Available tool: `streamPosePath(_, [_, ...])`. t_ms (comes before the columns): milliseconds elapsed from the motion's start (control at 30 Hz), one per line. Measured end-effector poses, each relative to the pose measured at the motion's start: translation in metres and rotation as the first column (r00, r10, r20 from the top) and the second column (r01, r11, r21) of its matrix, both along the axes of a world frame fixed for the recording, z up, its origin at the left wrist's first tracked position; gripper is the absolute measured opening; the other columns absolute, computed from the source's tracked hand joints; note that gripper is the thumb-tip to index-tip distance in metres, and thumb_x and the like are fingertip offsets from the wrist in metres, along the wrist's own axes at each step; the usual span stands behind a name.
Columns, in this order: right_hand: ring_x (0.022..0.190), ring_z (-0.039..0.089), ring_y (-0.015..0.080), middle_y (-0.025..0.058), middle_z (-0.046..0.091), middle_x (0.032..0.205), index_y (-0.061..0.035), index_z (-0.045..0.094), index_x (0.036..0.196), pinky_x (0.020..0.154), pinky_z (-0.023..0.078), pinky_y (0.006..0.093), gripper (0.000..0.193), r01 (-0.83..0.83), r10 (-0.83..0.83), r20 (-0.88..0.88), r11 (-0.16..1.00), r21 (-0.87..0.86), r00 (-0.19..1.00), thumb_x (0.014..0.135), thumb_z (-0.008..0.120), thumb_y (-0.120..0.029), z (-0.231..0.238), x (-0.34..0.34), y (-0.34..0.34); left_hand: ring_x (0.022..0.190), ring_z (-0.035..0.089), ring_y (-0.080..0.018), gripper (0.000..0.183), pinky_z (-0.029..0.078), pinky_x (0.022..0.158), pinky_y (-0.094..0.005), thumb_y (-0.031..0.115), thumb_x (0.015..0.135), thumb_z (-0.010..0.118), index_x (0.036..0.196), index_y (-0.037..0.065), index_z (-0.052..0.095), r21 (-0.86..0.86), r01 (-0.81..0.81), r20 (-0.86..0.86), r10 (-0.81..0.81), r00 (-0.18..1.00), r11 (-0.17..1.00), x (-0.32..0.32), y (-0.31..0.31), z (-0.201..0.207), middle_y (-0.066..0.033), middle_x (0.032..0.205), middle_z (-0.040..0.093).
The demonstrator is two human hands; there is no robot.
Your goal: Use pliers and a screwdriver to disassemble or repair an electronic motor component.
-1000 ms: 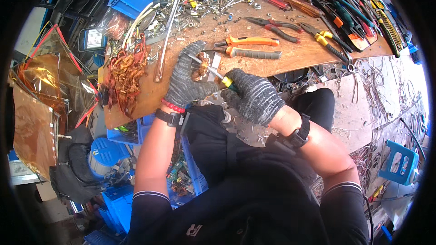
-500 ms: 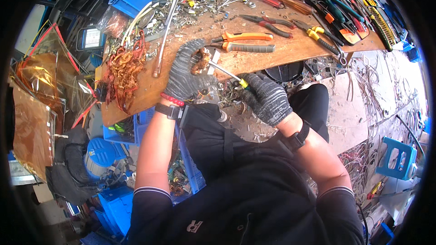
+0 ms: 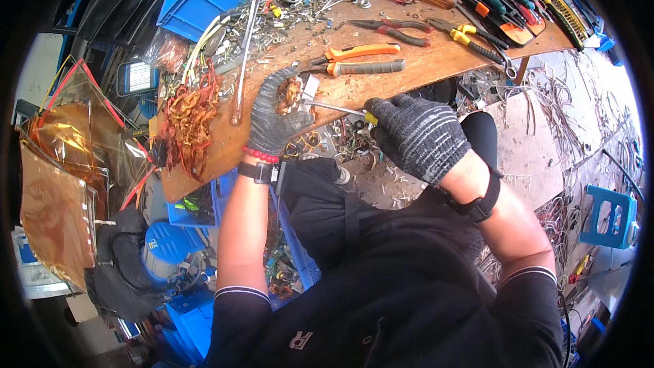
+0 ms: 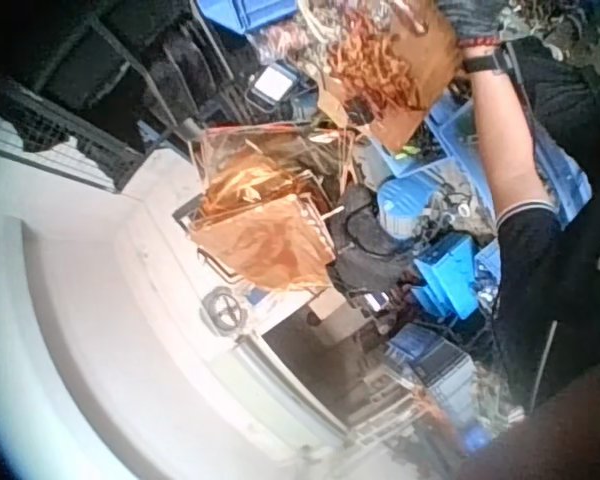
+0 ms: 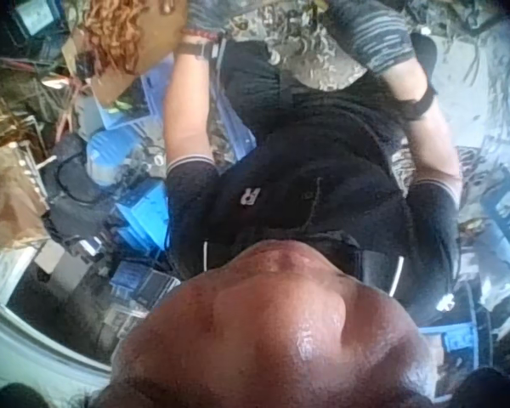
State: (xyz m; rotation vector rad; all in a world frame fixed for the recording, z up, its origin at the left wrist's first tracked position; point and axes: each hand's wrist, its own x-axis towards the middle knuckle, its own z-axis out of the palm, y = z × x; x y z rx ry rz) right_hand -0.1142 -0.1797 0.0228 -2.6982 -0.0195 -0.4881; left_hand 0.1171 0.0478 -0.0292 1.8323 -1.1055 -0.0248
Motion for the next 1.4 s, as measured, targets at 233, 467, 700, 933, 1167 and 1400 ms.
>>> streamPosePath(233, [0.082,0.073,0.0372,0.0161,0.071,0.091,-0.0088,0.068,0.114,0.069,0.058,0.0494,0.024,0.023,-0.041,-0.131,0.991,-0.135,0.991,0.093,0.067,-0.021,0.040,0.001,0.011,0.126,0.065,-0.0285,0.091,0.053,0.108,-0.0437,0.029,0.065,0.100,0.143,0.007,0.059,-0.060,0.018,-0.030,-0.019,0.999,0.998,0.003,-0.002,-0.005,-0.0143,0.138,0.065])
streamPosePath(467, [0.078,0.073,0.0362,0.0135,0.069,0.088,-0.0071,0.064,0.121,0.066,0.057,0.0485,0.034,-0.008,0.032,0.044,0.892,-0.451,0.999,0.088,0.066,-0.016,0.073,0.006,0.021,0.126,0.064,-0.0282,0.089,0.053,0.109,-0.0428,0.027,0.066,0.100,0.142,0.005,0.058,-0.043,0.032,0.004,-0.032,0.999,0.999,0.002,-0.003,-0.004,-0.0155,0.138,0.065])
streamPosePath(700, [0.076,0.073,0.0364,0.0150,0.070,0.087,-0.0133,0.070,0.121,0.064,0.056,0.0498,0.030,-0.017,-0.001,-0.096,0.982,-0.189,0.995,0.093,0.068,-0.024,0.040,0.017,0.010,0.116,0.067,-0.0228,0.077,0.055,0.102,-0.0386,0.025,0.069,0.096,0.134,0.003,0.061,-0.119,0.011,-0.165,-0.031,0.986,0.993,0.006,0.002,-0.004,-0.0107,0.125,0.069])
streamPosePath(933, [0.076,0.073,0.0356,0.0147,0.071,0.088,-0.0163,0.069,0.125,0.063,0.056,0.0493,0.034,-0.004,0.004,-0.010,1.000,-0.018,1.000,0.096,0.071,-0.034,0.009,0.029,0.019,0.114,0.067,-0.0196,0.068,0.055,0.100,-0.0373,0.023,0.072,0.091,0.132,0.004,0.062,-0.172,-0.008,-0.251,-0.036,0.967,0.985,0.009,0.004,-0.003,-0.0076,0.124,0.070])
streamPosePath(1167, [0.084,0.074,0.0371,0.0155,0.072,0.087,-0.0127,0.073,0.115,0.072,0.059,0.0495,0.027,-0.164,0.125,-0.152,0.947,-0.275,0.980,0.090,0.070,-0.022,0.069,0.044,-0.014,0.117,0.068,-0.0252,0.084,0.055,0.104,-0.0409,0.031,0.069,0.099,0.138,0.003,0.060,-0.108,0.061,-0.118,-0.073,0.990,0.992,0.007,0.004,-0.005,-0.0113,0.127,0.069])
streamPosePath(1400, [0.088,0.075,0.0349,0.0148,0.074,0.088,-0.0096,0.074,0.107,0.080,0.059,0.0472,0.022,-0.321,0.264,-0.226,0.906,-0.276,0.938,0.088,0.073,-0.019,0.098,0.071,-0.030,0.120,0.067,-0.0246,0.083,0.055,0.105,-0.0409,0.036,0.072,0.099,0.137,0.003,0.060,-0.120,0.103,-0.127,-0.118,0.985,0.987,0.007,0.004,-0.005,-0.0117,0.129,0.067])
